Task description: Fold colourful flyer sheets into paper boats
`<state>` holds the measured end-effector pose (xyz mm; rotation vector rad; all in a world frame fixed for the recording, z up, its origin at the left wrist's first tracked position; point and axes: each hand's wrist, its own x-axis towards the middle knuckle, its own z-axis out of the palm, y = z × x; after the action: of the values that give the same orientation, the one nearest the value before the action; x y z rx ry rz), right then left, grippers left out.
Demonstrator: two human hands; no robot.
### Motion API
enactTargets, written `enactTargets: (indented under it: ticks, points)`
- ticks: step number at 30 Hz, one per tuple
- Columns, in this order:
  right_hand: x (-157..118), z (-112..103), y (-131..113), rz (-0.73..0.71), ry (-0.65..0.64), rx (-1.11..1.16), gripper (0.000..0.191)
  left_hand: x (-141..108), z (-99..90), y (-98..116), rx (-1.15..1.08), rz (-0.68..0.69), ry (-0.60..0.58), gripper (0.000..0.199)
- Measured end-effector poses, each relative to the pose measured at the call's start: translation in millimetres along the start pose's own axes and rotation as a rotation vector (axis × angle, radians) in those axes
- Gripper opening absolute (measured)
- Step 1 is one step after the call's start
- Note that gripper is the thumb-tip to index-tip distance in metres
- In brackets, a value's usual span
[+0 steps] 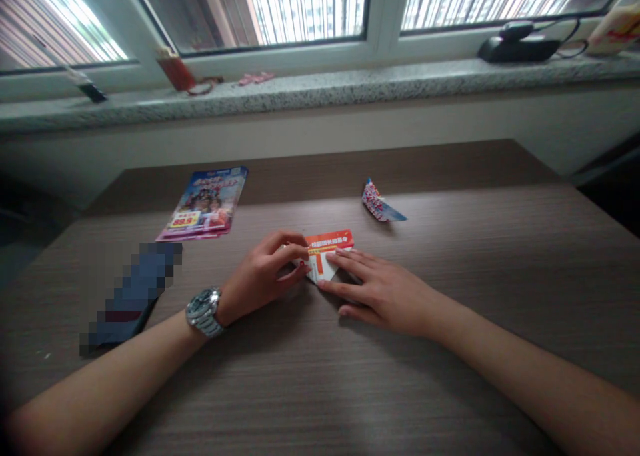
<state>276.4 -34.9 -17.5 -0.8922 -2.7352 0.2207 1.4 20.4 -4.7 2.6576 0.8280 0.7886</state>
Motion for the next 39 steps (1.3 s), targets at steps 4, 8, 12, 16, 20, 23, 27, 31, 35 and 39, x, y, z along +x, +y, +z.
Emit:
enactTargets:
  ticks: [4,8,12,16,20,23,27,31,35,39]
  points:
    - [-1,-3,2,0.009,0.0,0.009,0.053,-4,-5.5,-2,0.031,0.045,-0.083,0.017]
    - [-2,-4,3,0.013,-0.019,0.009,0.052,-3,-2.3,-3,-0.028,-0.072,-0.115,0.037]
    - [-2,-3,2,0.016,0.003,0.027,0.052,-1,0.4,-6,-0.028,-0.084,-0.136,0.022]
    - [-1,-2,4,0.01,0.008,0.056,0.053,1,-0.4,-7,-0.03,-0.088,-0.156,0.012]
    - [-1,-1,6,0.003,-0.001,0.05,0.05,4,0.2,-3,-0.037,-0.129,-0.16,0.009]
    - [-1,0,6,0.0,0.001,0.037,0.049,6,1.2,1,-0.059,-0.169,-0.146,0.008]
    - [0,-1,5,-0.006,-0.011,0.034,0.048,7,1.7,4,-0.109,-0.212,-0.14,0.008]
    - [0,-1,5,-0.016,-0.008,0.04,0.046,8,1.8,5,-0.109,-0.233,-0.13,0.009]
    - [1,-1,4,-0.019,0.015,0.058,0.046,9,3.1,5,-0.097,-0.247,-0.129,0.009]
    - [2,-1,3,-0.034,0.013,0.047,0.046,8,5.1,6,-0.07,-0.243,-0.12,0.009]
